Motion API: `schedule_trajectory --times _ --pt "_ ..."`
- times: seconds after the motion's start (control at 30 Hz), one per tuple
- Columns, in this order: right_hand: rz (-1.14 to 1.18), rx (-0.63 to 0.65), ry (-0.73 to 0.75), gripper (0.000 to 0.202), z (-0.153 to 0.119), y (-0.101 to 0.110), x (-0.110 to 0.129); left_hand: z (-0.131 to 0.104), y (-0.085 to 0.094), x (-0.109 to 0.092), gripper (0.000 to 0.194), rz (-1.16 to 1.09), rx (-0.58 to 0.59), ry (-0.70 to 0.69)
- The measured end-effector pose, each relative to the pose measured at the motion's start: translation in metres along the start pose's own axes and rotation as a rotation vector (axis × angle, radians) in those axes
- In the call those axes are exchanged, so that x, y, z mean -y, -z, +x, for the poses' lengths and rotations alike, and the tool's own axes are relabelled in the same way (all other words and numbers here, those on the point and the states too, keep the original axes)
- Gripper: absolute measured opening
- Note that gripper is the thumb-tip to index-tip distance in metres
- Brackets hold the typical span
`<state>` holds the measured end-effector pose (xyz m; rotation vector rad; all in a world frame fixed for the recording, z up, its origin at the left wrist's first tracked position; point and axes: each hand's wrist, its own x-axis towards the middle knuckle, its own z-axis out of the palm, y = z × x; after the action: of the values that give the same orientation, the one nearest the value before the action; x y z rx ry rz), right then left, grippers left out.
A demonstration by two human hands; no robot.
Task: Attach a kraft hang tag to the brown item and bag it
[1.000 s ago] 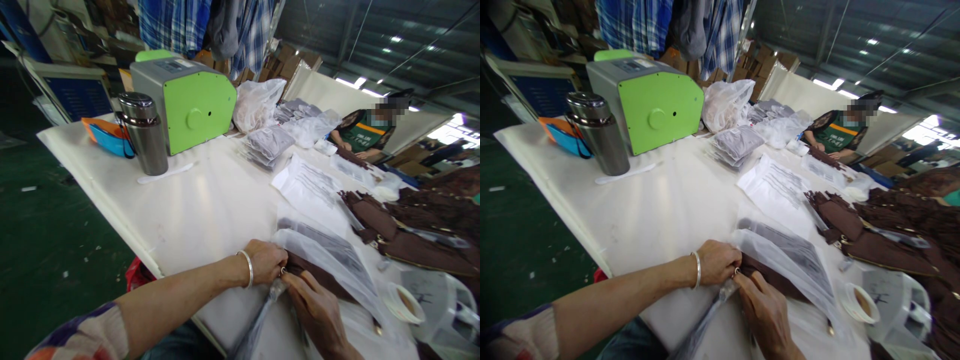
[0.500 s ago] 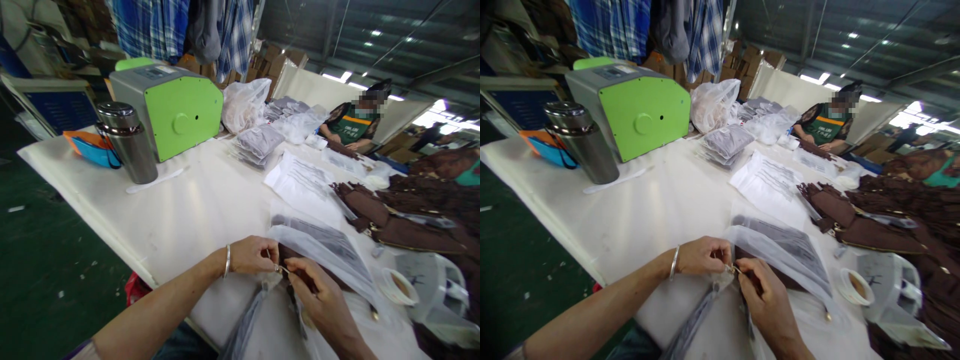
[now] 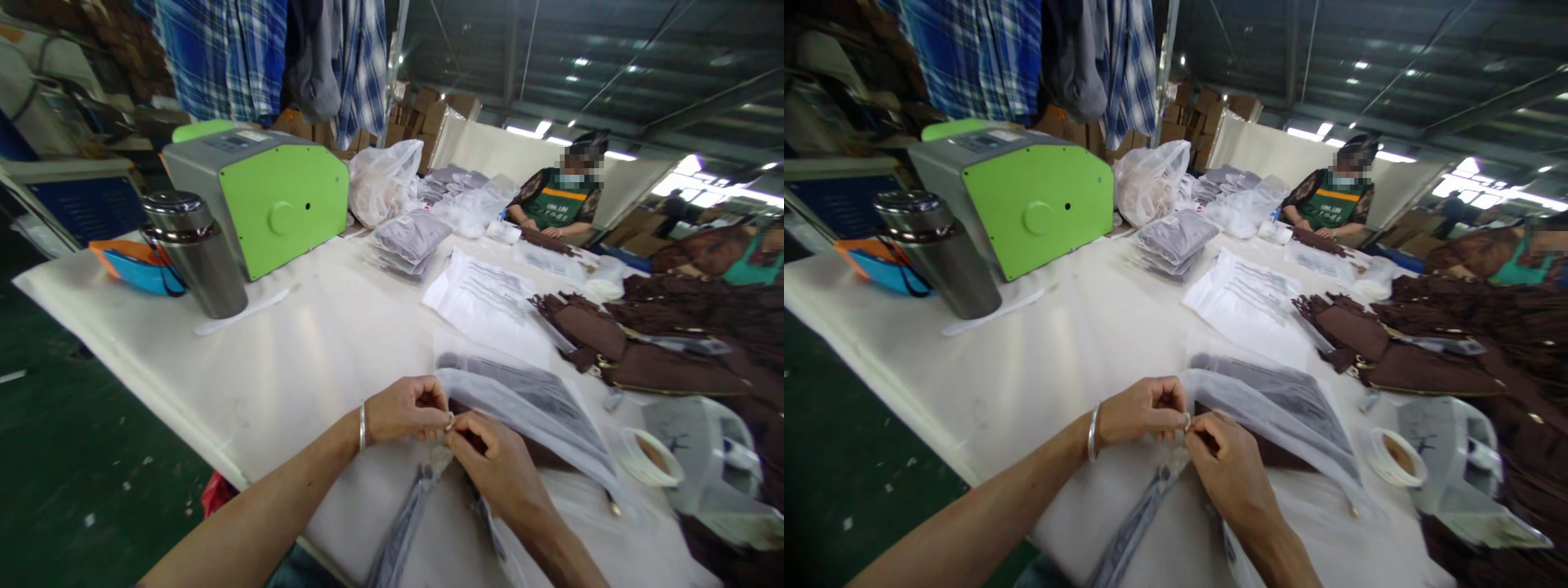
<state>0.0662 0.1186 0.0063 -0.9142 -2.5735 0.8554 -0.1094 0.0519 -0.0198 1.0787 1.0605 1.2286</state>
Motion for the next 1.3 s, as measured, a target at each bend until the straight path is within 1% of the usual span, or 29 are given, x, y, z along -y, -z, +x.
schedule_trajectory --times 0.13,0.2,0.27,0.33,0.4,0.47,0.57,0.67,0.87,1.0,1.1,1.17,1.3 --pt "0.005 0.010 -0.070 0.017 0.002 0.004 0.001 0.003 -0.004 0.009 0.036 0.192 -0.056 -0.043" --pt "0.009 0.014 -0.075 0.021 0.002 0.005 0.001 0.004 -0.006 0.012 0.031 0.250 -0.081 -0.072" --pt "0.044 0.017 -0.107 0.022 0.003 0.005 0.000 0.006 -0.007 0.014 0.026 0.261 -0.080 -0.097" --pt "0.120 0.044 -0.201 0.020 0.003 0.006 -0.003 0.007 -0.009 0.014 0.023 0.274 -0.061 -0.125" --pt "0.203 0.112 -0.316 0.019 0.004 0.007 -0.006 0.007 -0.009 0.013 0.022 0.291 -0.047 -0.155" --pt "0.253 0.180 -0.379 0.020 0.006 0.010 -0.008 0.007 -0.010 0.013 0.017 0.315 -0.047 -0.182" --pt "0.270 0.227 -0.376 0.019 0.009 0.013 -0.005 0.008 -0.009 0.012 0.010 0.357 -0.059 -0.215" --pt "0.268 0.229 -0.358 0.015 0.011 0.015 0.000 0.008 -0.008 0.013 0.005 0.391 -0.064 -0.231" --pt "0.257 0.190 -0.392 0.014 0.010 0.014 -0.002 0.005 -0.007 0.014 0.006 0.432 -0.074 -0.171" --pt "0.299 0.194 -0.379 0.015 0.011 0.010 -0.011 0.001 -0.008 0.011 0.008 0.381 -0.055 -0.146" --pt "0.450 0.208 -0.344 0.015 0.009 0.013 -0.018 -0.001 -0.007 0.006 0.007 0.281 -0.040 -0.122" --pt "0.505 0.265 -0.321 0.015 0.007 0.019 -0.021 -0.001 -0.006 0.004 0.010 0.206 -0.016 -0.104" --pt "0.433 0.384 -0.327 0.017 0.003 0.033 -0.021 0.000 -0.006 0.003 0.018 0.043 0.024 -0.040"
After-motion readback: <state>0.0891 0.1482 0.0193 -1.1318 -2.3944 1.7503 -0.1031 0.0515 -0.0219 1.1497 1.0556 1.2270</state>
